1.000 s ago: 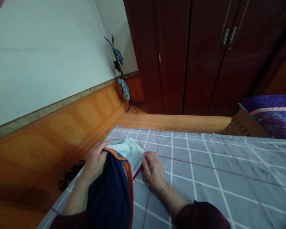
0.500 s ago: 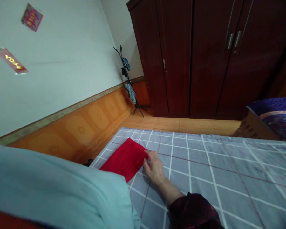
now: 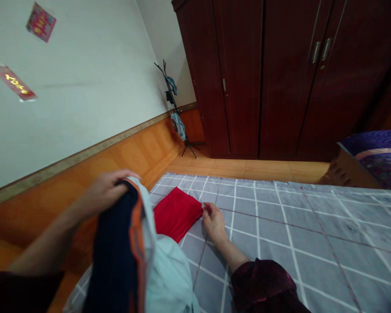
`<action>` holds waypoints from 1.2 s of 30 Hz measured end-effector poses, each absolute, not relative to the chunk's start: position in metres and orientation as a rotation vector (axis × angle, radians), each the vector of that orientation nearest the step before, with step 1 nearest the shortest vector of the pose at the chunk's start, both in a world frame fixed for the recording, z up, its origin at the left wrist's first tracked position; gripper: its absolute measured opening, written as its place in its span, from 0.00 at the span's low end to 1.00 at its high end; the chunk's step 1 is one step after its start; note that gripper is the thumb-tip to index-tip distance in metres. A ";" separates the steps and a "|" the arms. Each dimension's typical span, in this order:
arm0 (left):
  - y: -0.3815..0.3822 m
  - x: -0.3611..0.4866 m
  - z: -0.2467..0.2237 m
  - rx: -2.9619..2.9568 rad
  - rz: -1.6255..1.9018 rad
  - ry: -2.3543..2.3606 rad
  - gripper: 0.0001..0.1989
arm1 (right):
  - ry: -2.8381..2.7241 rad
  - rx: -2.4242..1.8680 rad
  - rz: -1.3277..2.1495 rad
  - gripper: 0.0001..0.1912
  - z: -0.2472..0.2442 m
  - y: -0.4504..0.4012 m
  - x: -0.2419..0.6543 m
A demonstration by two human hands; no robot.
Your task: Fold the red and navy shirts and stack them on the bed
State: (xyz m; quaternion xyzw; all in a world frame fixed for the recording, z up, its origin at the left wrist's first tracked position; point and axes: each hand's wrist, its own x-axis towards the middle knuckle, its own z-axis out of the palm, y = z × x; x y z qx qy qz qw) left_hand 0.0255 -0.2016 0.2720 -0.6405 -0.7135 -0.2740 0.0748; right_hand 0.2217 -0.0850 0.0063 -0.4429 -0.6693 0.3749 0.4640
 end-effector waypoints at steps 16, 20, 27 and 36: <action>-0.095 0.040 0.072 -2.403 -0.353 -2.184 0.18 | -1.690 -1.141 0.941 0.17 0.008 -0.086 0.219; -0.095 0.038 0.069 -2.401 -0.349 -2.201 0.18 | -1.709 -1.146 0.959 0.18 0.009 -0.086 0.219; -0.092 0.042 0.070 -2.467 -0.179 -2.183 0.19 | -1.716 -1.184 1.007 0.19 0.015 -0.087 0.220; -0.098 0.040 0.066 -2.425 -0.413 -2.166 0.18 | -1.730 -1.178 1.002 0.19 0.017 -0.087 0.220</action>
